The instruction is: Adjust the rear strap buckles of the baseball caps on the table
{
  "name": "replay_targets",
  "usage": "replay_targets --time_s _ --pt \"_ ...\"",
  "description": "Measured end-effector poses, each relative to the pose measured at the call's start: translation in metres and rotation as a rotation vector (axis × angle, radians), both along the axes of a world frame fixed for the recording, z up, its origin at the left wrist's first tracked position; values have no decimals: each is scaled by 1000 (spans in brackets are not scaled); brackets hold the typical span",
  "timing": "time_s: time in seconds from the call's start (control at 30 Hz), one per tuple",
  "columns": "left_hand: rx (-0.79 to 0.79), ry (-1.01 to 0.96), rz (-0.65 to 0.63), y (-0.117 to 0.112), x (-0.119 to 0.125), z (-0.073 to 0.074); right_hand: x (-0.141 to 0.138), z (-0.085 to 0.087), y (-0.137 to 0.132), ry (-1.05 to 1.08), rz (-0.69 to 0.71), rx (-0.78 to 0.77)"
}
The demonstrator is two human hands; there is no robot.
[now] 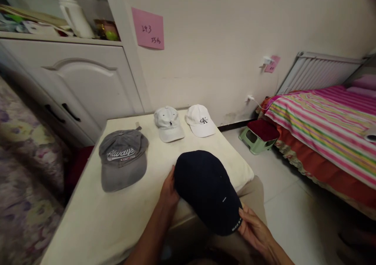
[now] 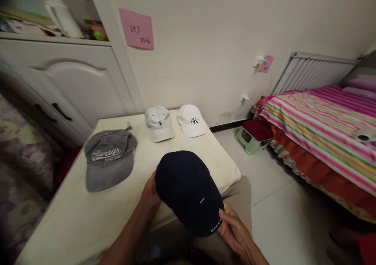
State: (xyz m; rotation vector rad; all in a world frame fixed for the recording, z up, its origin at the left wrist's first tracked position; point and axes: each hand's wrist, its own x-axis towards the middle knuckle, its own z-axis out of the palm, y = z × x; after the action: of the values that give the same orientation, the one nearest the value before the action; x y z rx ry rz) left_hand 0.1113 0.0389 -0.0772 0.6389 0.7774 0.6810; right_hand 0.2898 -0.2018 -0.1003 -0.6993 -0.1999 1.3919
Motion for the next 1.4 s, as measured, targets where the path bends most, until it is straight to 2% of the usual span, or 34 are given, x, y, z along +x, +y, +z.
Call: replay_targets --time_s 0.13,0.27,0.4,0.5,0.67,1.0,1.2,1.4 --pt "-68 -234 -36 3 13 -1 25 -6 14 55 -170 14" --pt "-176 -396 -50 3 13 -8 66 3 54 43 -330 48" --pt "-185 -377 -46 2 11 -11 101 14 102 -42 -343 16" --pt "-185 -373 -35 1 11 -10 114 10 120 -47 -320 -38" --pt "-186 -376 -25 -1 12 -7 125 -2 108 -72 -299 -103" --pt "-180 -345 -3 -1 13 -4 138 3 73 -171 -320 -191" --pt "-171 -340 0 -2 14 -2 136 -2 57 -209 -341 -326" --pt "-169 -340 5 -1 15 -2 122 0 50 -221 -346 -317"
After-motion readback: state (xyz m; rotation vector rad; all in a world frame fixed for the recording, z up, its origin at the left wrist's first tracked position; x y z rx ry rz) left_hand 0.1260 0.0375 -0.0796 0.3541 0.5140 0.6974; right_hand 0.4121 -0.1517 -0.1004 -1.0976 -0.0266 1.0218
